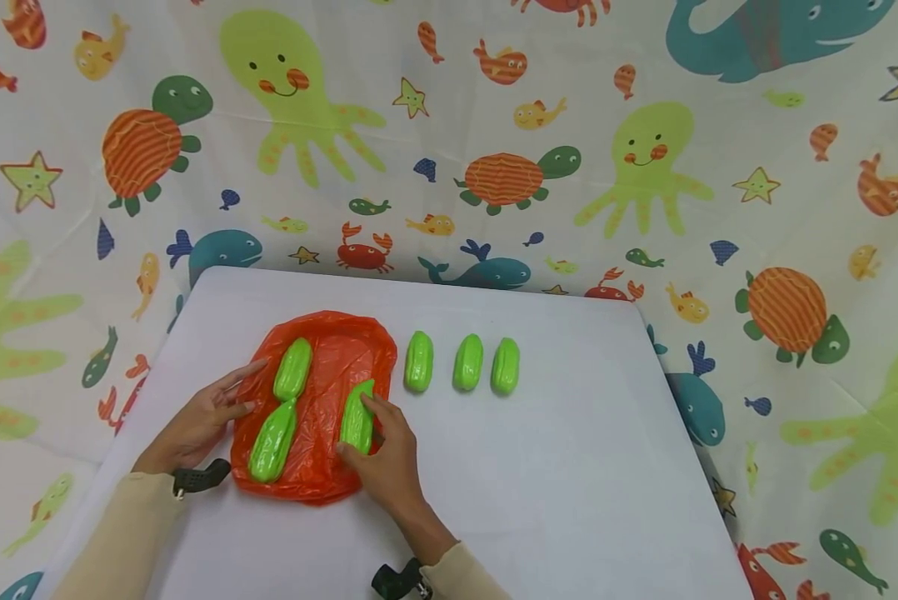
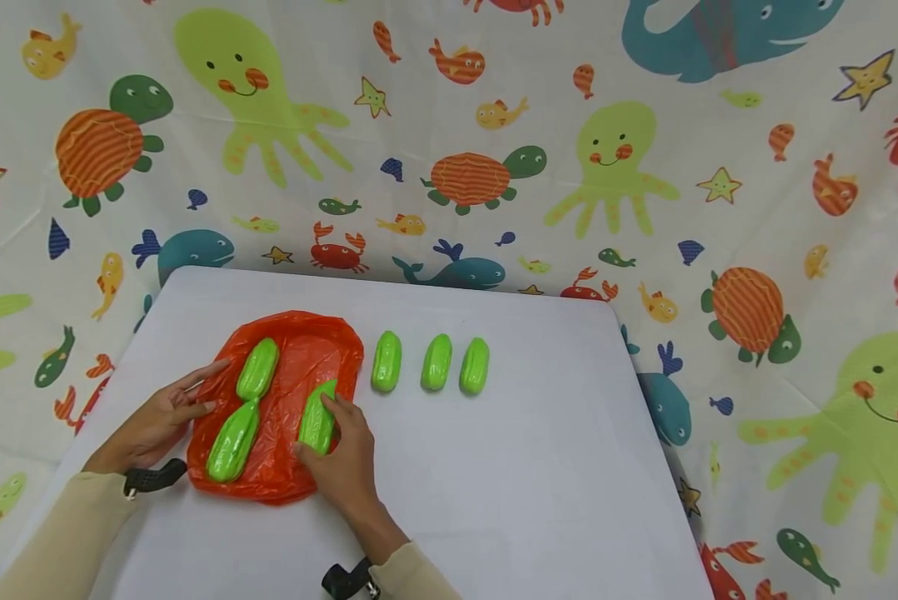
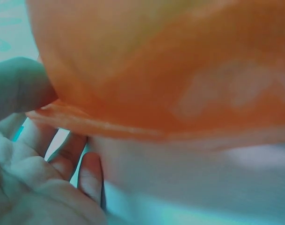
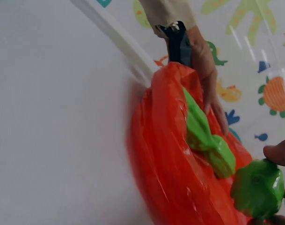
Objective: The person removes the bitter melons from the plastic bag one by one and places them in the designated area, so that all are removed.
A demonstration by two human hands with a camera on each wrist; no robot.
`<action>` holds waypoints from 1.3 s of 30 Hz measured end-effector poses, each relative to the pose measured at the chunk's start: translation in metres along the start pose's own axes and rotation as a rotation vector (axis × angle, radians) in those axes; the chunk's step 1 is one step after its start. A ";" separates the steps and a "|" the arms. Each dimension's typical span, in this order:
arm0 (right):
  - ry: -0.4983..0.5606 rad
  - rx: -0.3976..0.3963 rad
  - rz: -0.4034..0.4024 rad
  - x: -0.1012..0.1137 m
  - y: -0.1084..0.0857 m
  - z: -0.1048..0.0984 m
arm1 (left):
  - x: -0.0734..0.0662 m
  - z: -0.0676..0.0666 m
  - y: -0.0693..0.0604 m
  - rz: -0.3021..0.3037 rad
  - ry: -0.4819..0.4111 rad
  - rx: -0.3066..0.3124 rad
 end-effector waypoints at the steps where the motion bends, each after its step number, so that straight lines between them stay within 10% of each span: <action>1: 0.012 -0.008 -0.007 0.000 0.000 -0.003 | 0.000 0.000 0.000 0.001 -0.003 0.000; 25: -0.039 -0.208 0.063 -0.038 -0.014 -0.067 | 0.000 0.002 -0.002 -0.012 0.032 -0.008; 39: -0.068 -0.165 0.137 -0.053 -0.022 -0.065 | 0.001 0.001 -0.001 -0.014 0.030 -0.013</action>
Point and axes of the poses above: each hand's wrist, its own y-axis towards the middle knuckle, its own z-axis out of the palm, x = y × z, the point moved 5 cm from there along y, towards the middle knuckle, and after that the axes turned 1 degree about y, right-handed, at the moved point
